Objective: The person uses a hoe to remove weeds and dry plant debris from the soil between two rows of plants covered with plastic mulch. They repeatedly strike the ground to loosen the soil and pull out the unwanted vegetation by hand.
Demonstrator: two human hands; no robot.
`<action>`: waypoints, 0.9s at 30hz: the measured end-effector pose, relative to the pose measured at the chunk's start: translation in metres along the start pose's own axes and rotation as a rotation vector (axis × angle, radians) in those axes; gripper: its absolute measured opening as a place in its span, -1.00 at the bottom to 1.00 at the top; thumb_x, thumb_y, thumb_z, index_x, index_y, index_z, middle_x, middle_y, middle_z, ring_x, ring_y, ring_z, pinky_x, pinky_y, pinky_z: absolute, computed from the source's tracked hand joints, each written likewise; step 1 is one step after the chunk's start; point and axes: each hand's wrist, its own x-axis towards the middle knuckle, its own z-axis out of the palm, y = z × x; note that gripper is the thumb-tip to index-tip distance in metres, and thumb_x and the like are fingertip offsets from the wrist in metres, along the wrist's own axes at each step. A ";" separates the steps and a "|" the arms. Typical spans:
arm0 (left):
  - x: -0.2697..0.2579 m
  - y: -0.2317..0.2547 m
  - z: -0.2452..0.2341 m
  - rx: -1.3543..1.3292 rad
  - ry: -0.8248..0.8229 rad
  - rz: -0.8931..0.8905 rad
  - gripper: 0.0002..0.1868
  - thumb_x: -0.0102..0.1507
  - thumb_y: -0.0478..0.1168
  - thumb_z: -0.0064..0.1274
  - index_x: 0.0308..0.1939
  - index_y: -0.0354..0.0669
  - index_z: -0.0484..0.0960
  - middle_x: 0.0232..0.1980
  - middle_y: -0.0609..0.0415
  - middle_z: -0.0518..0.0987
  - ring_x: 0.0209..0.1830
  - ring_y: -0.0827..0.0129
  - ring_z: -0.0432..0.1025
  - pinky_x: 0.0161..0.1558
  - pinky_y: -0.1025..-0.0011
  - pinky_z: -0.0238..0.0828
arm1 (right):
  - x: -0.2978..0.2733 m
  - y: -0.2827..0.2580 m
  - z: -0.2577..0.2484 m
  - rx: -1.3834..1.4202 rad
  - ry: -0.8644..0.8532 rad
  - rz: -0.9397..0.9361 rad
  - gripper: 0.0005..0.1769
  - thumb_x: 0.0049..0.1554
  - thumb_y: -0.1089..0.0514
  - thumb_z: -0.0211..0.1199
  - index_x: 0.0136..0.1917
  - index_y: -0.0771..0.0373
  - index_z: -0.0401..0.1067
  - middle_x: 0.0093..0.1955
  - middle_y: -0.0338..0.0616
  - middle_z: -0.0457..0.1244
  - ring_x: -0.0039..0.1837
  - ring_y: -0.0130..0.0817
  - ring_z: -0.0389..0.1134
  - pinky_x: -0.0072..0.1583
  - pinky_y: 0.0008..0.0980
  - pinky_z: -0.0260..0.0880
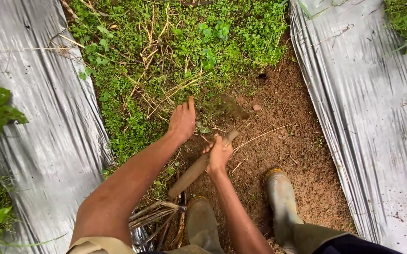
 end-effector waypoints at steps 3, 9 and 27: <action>0.023 -0.021 0.035 0.111 -0.021 -0.001 -0.28 0.17 -0.56 0.08 0.43 -0.48 0.26 0.22 -0.36 0.53 0.23 -0.05 0.47 0.19 0.12 0.45 | 0.010 -0.009 0.013 0.060 0.025 -0.047 -0.88 0.24 0.13 0.14 -0.10 0.18 0.27 -0.44 -0.31 0.19 -0.46 -0.54 0.25 -0.40 -0.50 0.42; 0.026 -0.056 0.063 0.242 0.052 0.131 -0.69 0.26 -0.44 0.09 0.10 -0.31 0.65 -0.03 -0.18 0.67 -0.04 0.15 0.59 -0.01 0.28 0.55 | -0.011 0.033 0.014 -0.141 -0.173 0.110 -0.90 0.29 0.18 0.11 -0.03 0.25 0.33 -0.42 -0.26 0.23 -0.46 -0.49 0.28 -0.41 -0.52 0.44; 0.003 -0.075 0.043 0.038 0.001 0.129 -0.70 0.24 -0.57 -0.04 0.03 -0.50 0.64 -0.02 -0.36 0.64 -0.05 -0.10 0.59 -0.06 0.13 0.59 | -0.031 0.007 0.017 -0.016 -0.174 0.105 -0.92 0.27 0.18 0.10 -0.03 0.23 0.32 -0.40 -0.30 0.20 -0.44 -0.51 0.26 -0.36 -0.49 0.48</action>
